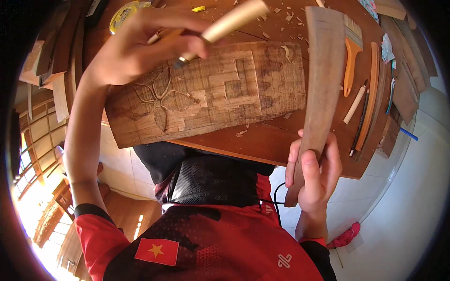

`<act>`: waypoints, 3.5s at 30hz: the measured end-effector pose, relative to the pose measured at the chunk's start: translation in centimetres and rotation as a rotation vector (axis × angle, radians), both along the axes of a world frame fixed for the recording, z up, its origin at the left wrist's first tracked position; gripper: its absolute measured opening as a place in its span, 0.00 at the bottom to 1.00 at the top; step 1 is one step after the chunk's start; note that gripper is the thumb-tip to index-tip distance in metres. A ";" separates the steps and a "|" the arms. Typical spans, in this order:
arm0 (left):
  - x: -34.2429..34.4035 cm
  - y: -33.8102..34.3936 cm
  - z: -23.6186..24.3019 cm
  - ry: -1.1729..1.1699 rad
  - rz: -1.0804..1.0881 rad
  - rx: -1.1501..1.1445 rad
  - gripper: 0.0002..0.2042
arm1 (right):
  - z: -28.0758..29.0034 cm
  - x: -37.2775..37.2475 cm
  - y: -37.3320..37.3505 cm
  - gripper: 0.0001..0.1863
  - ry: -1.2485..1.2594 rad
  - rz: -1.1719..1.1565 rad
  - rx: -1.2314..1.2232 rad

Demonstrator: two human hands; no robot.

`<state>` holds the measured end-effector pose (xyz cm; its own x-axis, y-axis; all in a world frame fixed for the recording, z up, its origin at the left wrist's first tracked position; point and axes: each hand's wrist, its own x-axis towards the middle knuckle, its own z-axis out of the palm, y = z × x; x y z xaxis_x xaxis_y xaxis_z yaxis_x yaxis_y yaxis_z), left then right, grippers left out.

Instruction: The person carves a floral design into a rectangular wooden block using a chisel and a wooden mallet. They periodically brush away wood shavings with a small brush to clear the work area. The person continues to chip away at the wood to refine the carved pattern.

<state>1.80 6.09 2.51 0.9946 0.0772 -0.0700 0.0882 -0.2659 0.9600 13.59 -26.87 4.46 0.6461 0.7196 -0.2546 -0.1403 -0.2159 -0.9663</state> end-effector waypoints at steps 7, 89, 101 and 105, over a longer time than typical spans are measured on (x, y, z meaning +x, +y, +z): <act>-4.3 0.4 0.8 -0.066 0.349 0.163 0.16 | 2.0 -0.6 4.6 0.20 0.038 0.177 -0.055; -9.7 -4.4 -0.5 -0.271 0.673 -0.235 0.10 | -0.1 -5.7 13.7 0.29 -0.909 0.438 -0.223; -3.7 -3.3 1.1 -0.430 0.094 0.190 0.12 | 1.5 1.9 6.9 0.22 -0.236 0.033 -0.020; -0.7 -3.5 0.4 -0.437 -0.081 0.143 0.13 | 1.6 2.7 4.6 0.21 -0.244 0.005 0.042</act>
<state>1.15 2.60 2.95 0.9318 -0.0234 0.3622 -0.3424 -0.3873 0.8560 16.28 -22.31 6.09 0.6813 0.7295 -0.0613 0.0994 -0.1752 -0.9795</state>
